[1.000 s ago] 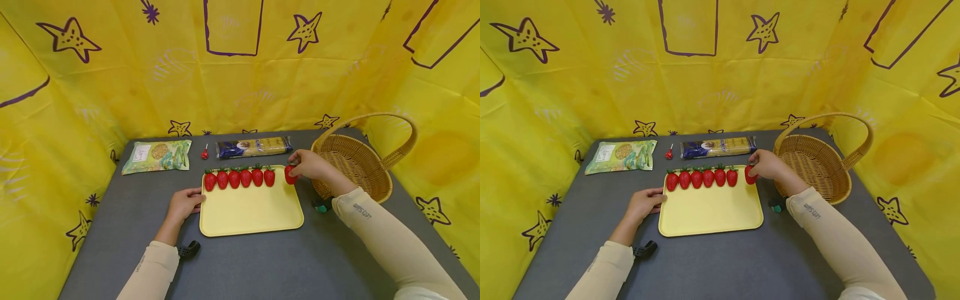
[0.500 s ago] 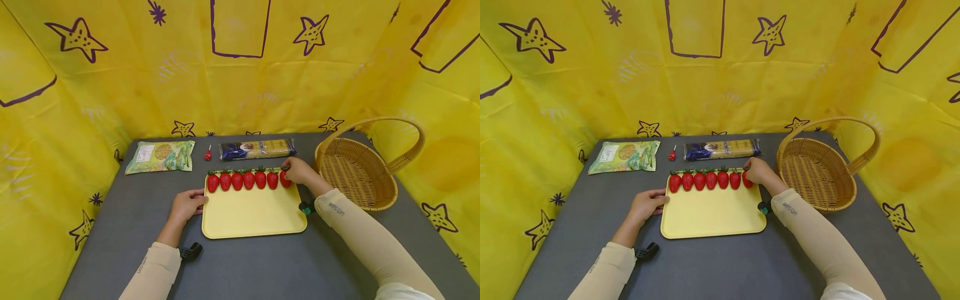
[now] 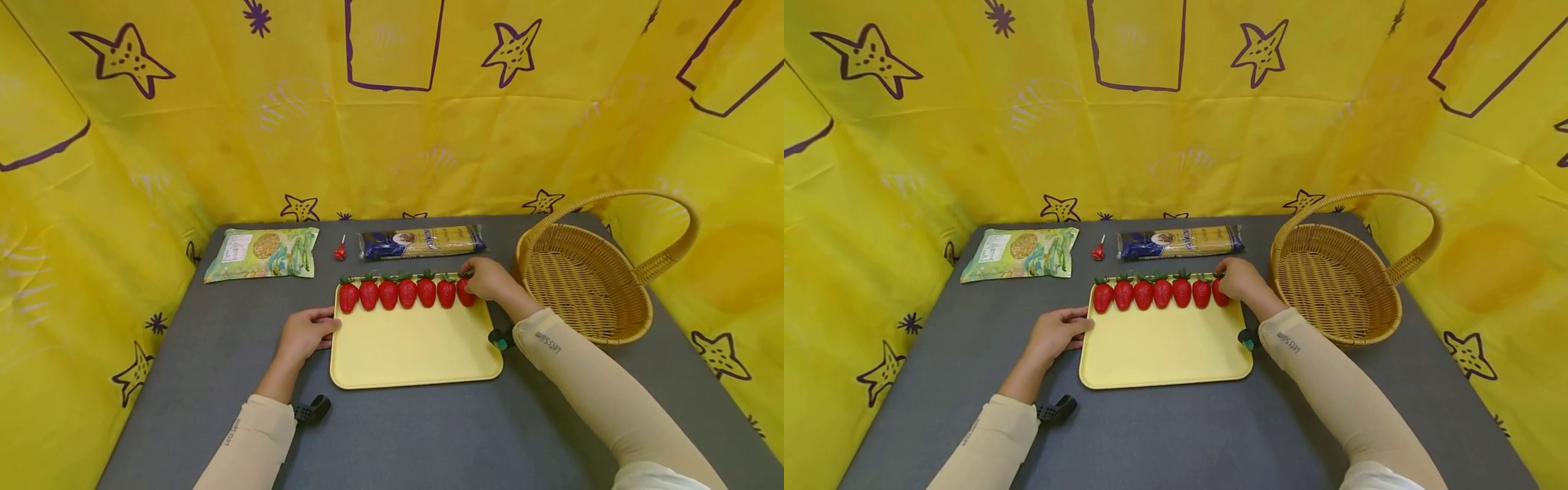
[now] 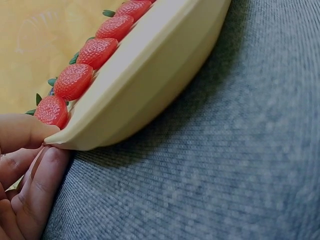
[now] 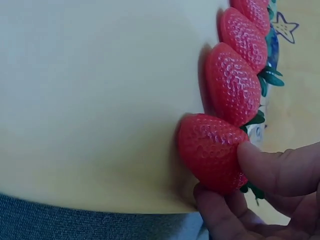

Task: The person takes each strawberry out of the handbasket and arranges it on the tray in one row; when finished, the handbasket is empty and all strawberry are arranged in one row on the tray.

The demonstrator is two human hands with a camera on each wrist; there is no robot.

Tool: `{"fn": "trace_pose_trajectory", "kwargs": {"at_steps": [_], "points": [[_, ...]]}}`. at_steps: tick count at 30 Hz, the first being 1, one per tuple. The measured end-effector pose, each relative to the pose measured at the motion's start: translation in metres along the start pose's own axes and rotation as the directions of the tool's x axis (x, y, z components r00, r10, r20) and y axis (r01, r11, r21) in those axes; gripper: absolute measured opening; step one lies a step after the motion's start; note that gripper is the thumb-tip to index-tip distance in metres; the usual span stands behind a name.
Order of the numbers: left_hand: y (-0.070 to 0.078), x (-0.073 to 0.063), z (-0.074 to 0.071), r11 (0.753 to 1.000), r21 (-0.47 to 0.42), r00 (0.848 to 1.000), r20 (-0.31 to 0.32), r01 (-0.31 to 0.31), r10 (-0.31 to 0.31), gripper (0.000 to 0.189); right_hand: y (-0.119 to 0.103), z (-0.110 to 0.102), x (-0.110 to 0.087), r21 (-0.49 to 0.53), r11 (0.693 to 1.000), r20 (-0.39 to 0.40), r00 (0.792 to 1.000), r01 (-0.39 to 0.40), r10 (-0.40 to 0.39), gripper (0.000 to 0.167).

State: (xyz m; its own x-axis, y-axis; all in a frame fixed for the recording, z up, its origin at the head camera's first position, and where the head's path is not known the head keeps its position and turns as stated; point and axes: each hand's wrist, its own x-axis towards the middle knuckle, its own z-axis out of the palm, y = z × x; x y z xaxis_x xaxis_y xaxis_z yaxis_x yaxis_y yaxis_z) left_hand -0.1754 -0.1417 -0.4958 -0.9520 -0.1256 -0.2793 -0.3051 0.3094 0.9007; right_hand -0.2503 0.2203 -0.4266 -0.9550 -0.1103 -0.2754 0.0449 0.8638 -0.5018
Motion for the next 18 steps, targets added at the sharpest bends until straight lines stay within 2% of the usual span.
{"fn": "trace_pose_trajectory", "kwargs": {"at_steps": [8, 18], "points": [[0.0009, -0.0003, 0.0003, 1.0, -0.005, 1.0, -0.008, 0.006, -0.006, 0.043, -0.0023, 0.0018, -0.0034, -0.081, 0.997, -0.093, 0.996, -0.008, 0.0, 0.032], [0.0002, -0.0001, 0.0014, 1.0, 0.0, 1.0, -0.01, 0.001, -0.001, 0.043, -0.0008, 0.0017, -0.0061, -0.077, 0.997, -0.086, 0.996, 0.001, -0.008, 0.033]]}}
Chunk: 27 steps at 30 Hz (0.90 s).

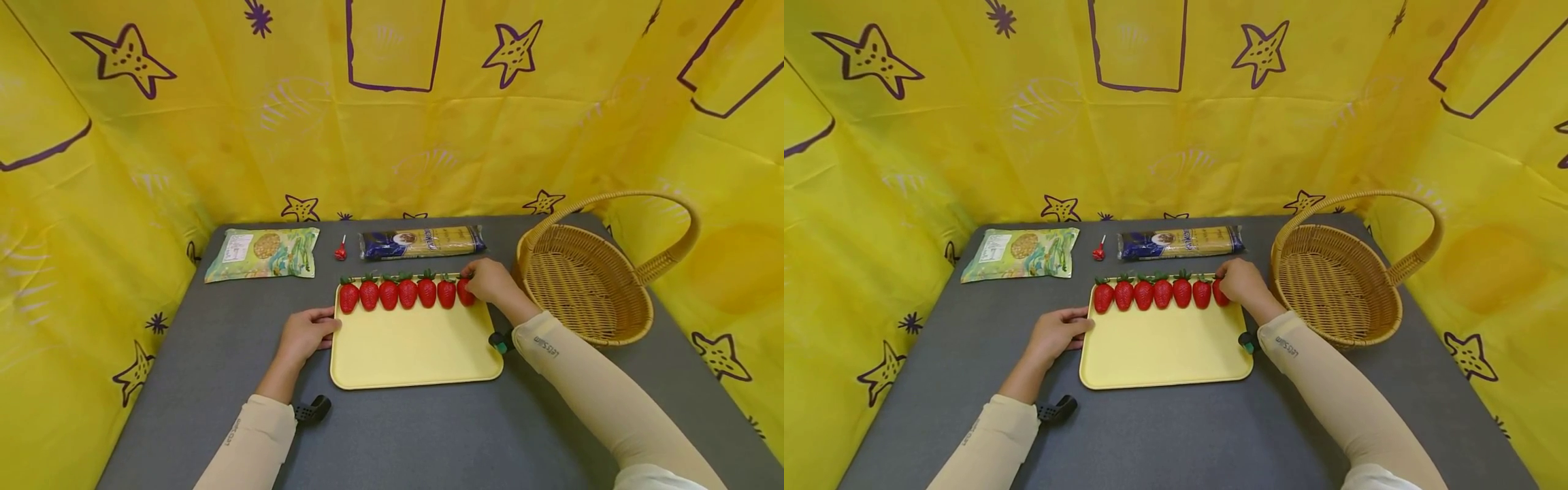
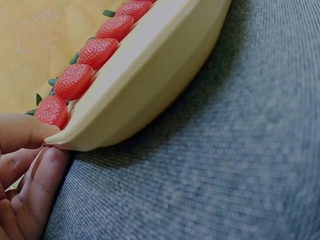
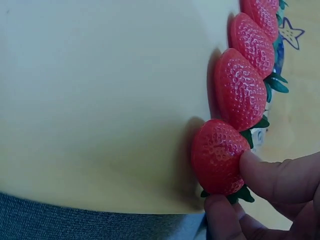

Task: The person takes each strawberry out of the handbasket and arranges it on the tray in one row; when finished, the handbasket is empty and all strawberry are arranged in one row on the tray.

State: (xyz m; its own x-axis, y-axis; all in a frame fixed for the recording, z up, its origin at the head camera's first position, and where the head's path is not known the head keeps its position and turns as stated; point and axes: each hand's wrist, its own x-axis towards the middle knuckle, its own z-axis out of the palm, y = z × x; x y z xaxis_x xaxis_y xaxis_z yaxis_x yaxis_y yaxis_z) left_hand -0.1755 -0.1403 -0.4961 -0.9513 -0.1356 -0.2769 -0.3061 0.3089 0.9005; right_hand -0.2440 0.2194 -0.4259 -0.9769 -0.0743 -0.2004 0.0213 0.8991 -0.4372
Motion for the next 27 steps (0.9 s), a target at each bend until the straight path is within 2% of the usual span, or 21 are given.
{"fn": "trace_pose_trajectory", "kwargs": {"at_steps": [11, 22, 27], "points": [[0.003, 0.005, 0.008, 1.0, -0.008, 1.0, 0.019, -0.016, 0.016, 0.042, 0.011, -0.003, -0.002, 0.019, 1.0, 0.022, 1.0, -0.006, 0.006, 0.034], [0.001, 0.006, 0.009, 1.0, -0.008, 1.0, 0.014, -0.027, 0.027, 0.041, 0.008, -0.013, -0.008, 0.012, 1.0, 0.057, 0.998, -0.018, 0.017, 0.042], [-0.001, 0.006, 0.009, 1.0, 0.002, 1.0, 0.011, -0.027, 0.027, 0.042, 0.003, -0.023, -0.018, 0.025, 1.0, 0.025, 1.0, -0.005, 0.005, 0.044]]}}
